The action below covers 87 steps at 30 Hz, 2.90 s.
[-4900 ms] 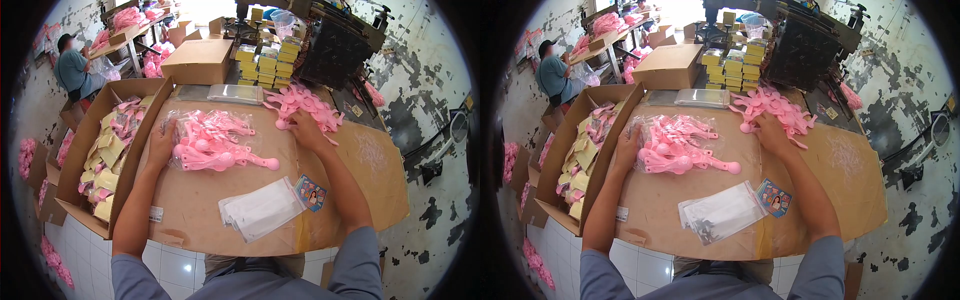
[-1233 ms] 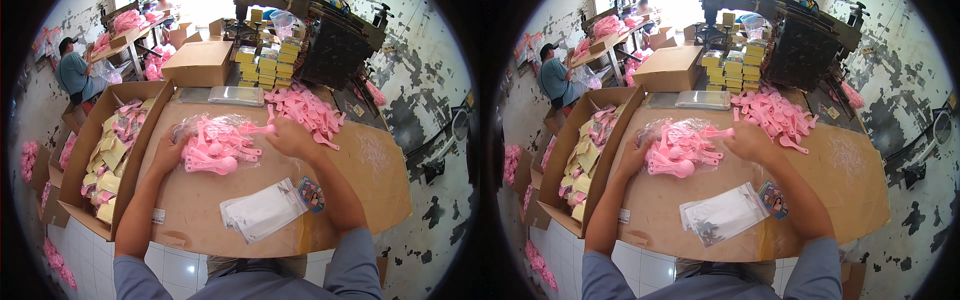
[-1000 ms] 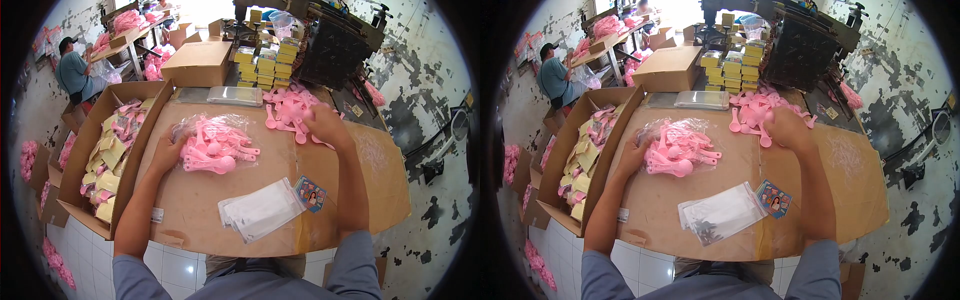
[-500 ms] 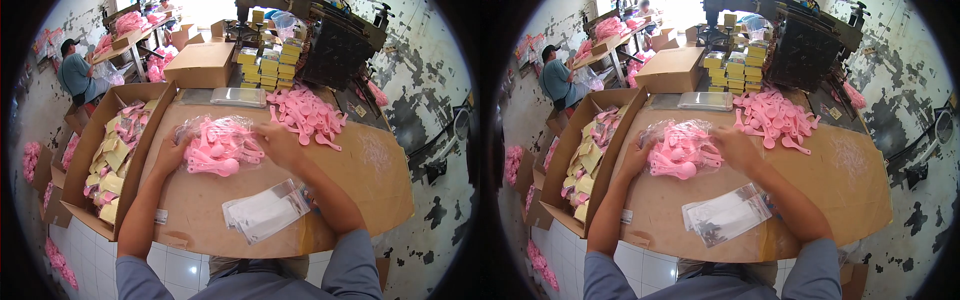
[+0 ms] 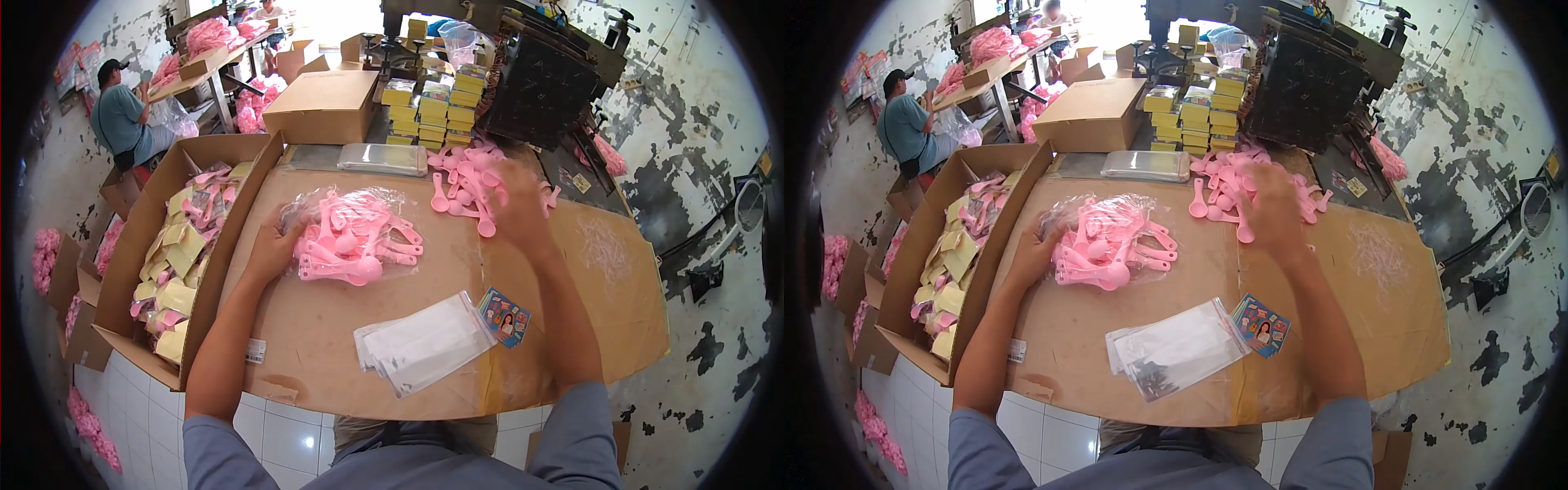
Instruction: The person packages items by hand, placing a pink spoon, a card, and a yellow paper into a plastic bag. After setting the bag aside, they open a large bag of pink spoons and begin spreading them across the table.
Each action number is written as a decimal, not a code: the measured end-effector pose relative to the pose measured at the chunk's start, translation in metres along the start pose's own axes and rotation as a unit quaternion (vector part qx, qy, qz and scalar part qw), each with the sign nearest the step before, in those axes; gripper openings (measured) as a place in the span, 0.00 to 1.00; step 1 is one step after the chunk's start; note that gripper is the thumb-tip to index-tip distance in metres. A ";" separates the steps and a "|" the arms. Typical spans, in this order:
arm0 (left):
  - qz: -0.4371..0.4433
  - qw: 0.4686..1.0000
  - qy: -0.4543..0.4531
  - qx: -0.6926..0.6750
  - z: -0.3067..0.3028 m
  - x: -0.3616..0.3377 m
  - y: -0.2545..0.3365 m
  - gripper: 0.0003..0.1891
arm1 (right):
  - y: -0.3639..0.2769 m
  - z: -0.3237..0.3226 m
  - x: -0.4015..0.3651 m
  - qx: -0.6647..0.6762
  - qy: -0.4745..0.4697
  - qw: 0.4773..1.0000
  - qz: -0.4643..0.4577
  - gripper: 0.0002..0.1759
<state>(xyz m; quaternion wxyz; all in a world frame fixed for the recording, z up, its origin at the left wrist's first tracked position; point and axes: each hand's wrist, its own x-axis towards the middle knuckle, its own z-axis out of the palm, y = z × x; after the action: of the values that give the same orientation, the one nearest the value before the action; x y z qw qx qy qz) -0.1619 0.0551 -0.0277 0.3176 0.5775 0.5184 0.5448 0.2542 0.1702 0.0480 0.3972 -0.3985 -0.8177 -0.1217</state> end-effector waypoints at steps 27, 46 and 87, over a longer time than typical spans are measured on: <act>-0.022 1.000 -0.006 -0.010 0.000 0.000 -0.003 0.21 | 0.019 -0.022 0.023 -0.154 -0.128 0.980 -0.004 0.18; -0.015 1.000 -0.002 -0.016 -0.002 0.000 -0.004 0.20 | -0.096 0.103 0.011 0.125 -0.256 0.957 -0.047 0.11; -0.012 0.999 0.006 -0.044 0.002 -0.005 0.005 0.19 | -0.083 0.039 -0.033 0.105 -0.342 0.931 -0.073 0.18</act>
<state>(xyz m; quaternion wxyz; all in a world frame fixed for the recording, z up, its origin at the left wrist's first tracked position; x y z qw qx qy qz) -0.1576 0.0494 -0.0247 0.3455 0.5535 0.5029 0.5669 0.1832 0.1178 0.0074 0.1231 -0.3112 -0.9390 0.0796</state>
